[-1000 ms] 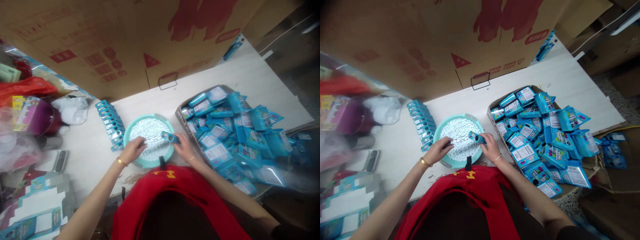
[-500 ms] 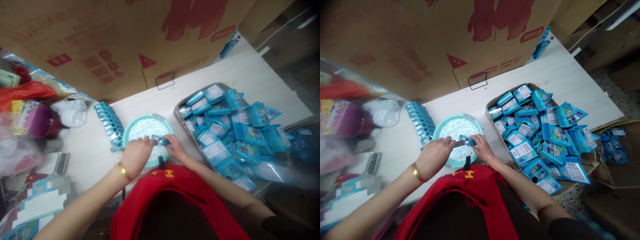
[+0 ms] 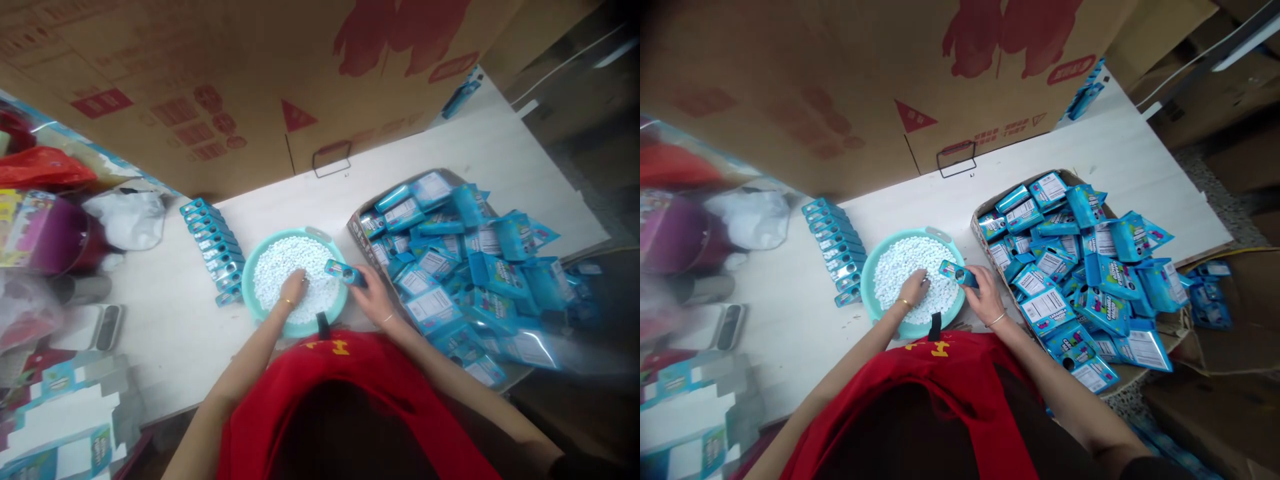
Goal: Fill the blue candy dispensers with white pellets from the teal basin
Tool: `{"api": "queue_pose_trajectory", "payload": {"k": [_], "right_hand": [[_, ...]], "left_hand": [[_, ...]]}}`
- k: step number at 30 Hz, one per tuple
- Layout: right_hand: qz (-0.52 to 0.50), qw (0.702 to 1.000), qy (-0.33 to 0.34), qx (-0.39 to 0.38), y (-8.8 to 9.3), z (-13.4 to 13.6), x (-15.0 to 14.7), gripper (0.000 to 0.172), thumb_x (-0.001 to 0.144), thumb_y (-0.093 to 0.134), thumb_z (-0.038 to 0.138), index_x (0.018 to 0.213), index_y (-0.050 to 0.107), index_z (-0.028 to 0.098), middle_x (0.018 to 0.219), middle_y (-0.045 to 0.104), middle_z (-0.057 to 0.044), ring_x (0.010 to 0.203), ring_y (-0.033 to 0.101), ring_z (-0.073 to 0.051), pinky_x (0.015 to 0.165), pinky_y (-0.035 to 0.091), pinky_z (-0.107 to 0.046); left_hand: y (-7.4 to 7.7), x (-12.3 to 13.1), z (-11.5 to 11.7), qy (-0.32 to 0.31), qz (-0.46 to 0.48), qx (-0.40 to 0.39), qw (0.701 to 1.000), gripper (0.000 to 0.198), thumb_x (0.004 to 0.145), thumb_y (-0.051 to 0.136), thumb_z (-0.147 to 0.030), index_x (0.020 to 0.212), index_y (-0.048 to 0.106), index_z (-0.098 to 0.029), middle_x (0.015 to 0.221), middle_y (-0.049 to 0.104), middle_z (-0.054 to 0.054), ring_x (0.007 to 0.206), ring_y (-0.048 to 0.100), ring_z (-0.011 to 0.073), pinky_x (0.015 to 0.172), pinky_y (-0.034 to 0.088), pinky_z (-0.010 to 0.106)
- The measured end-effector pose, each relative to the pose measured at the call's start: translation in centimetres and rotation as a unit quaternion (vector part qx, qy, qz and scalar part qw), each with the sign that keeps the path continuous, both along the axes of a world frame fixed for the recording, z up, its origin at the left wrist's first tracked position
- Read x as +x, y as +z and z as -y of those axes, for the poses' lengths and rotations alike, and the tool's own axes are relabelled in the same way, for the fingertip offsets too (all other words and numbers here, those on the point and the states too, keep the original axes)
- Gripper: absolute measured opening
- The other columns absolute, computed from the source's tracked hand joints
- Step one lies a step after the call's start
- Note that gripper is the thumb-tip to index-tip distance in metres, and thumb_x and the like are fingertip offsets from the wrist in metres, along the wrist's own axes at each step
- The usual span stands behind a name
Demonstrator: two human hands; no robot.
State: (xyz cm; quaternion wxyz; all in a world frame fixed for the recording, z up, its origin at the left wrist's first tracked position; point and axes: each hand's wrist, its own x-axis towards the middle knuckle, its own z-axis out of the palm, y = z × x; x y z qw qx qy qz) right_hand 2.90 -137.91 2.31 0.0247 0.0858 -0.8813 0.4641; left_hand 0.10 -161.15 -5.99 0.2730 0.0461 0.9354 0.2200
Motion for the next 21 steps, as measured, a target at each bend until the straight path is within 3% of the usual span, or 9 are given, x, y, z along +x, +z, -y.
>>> {"api": "queue_pose_trajectory", "payload": {"k": [2,5,8,12,16,21], "right_hand": [[0.0,1.0,-0.016,0.0,0.2,-0.2,0.0,0.034,0.086,0.055,0.026,0.119,0.05,0.022,0.111,0.058,-0.009,0.105,0.054,-0.024,0.093,0.046,-0.042],[0.0,0.999,-0.032,-0.002,0.3,-0.3,-0.1,0.034,0.085,0.055,0.027,0.118,0.05,0.022,0.11,0.058,-0.009,0.104,0.054,-0.025,0.092,0.046,-0.043],[-0.001,1.0,-0.031,-0.001,0.2,-0.2,-0.1,0.034,0.085,0.055,0.027,0.118,0.05,0.022,0.109,0.058,-0.009,0.104,0.054,-0.025,0.092,0.046,-0.044],[-0.005,1.0,0.015,-0.001,-0.2,0.7,-0.1,0.034,0.085,0.052,0.022,0.12,0.05,0.023,0.113,0.057,-0.01,0.107,0.053,-0.026,0.094,0.045,-0.046],[-0.029,0.998,0.064,-0.005,-0.5,2.2,-0.2,0.038,0.084,0.051,0.017,0.121,0.05,0.024,0.114,0.057,-0.009,0.109,0.052,-0.025,0.094,0.046,-0.045],[-0.053,0.994,0.097,-0.008,-0.5,3.3,0.1,0.041,0.083,0.048,0.013,0.123,0.05,0.022,0.114,0.058,-0.01,0.11,0.051,-0.025,0.095,0.046,-0.045]], "left_hand": [[-0.1,0.0,-0.9,0.003,-0.005,0.038,0.999,0.024,0.089,0.045,-0.022,0.11,0.054,-0.016,0.111,0.061,0.011,0.101,0.057,0.0202,0.091,0.043,0.033],[1.7,0.3,0.4,0.007,-0.014,0.08,0.997,0.025,0.089,0.047,-0.03,0.108,0.053,-0.015,0.099,0.063,0.008,0.088,0.058,0.018,0.083,0.046,0.031],[5.5,0.8,3.3,0.002,-0.051,0.122,0.991,0.026,0.089,0.046,-0.034,0.107,0.054,-0.016,0.09,0.061,0.005,0.079,0.055,0.0165,0.077,0.046,0.031],[12.3,1.0,5.4,-0.046,-0.084,0.143,0.985,0.025,0.09,0.046,-0.034,0.107,0.053,-0.018,0.089,0.059,0.004,0.075,0.055,0.0154,0.073,0.045,0.03],[17.7,0.3,4.6,-0.136,-0.079,0.084,0.984,0.021,0.091,0.044,-0.031,0.106,0.052,-0.019,0.092,0.06,0.005,0.08,0.057,0.0167,0.072,0.045,0.03],[22.0,-0.3,1.0,-0.233,-0.066,-0.125,0.962,0.016,0.091,0.041,-0.023,0.096,0.055,-0.016,0.094,0.06,0.009,0.084,0.059,0.0233,0.063,0.045,0.032]]}}
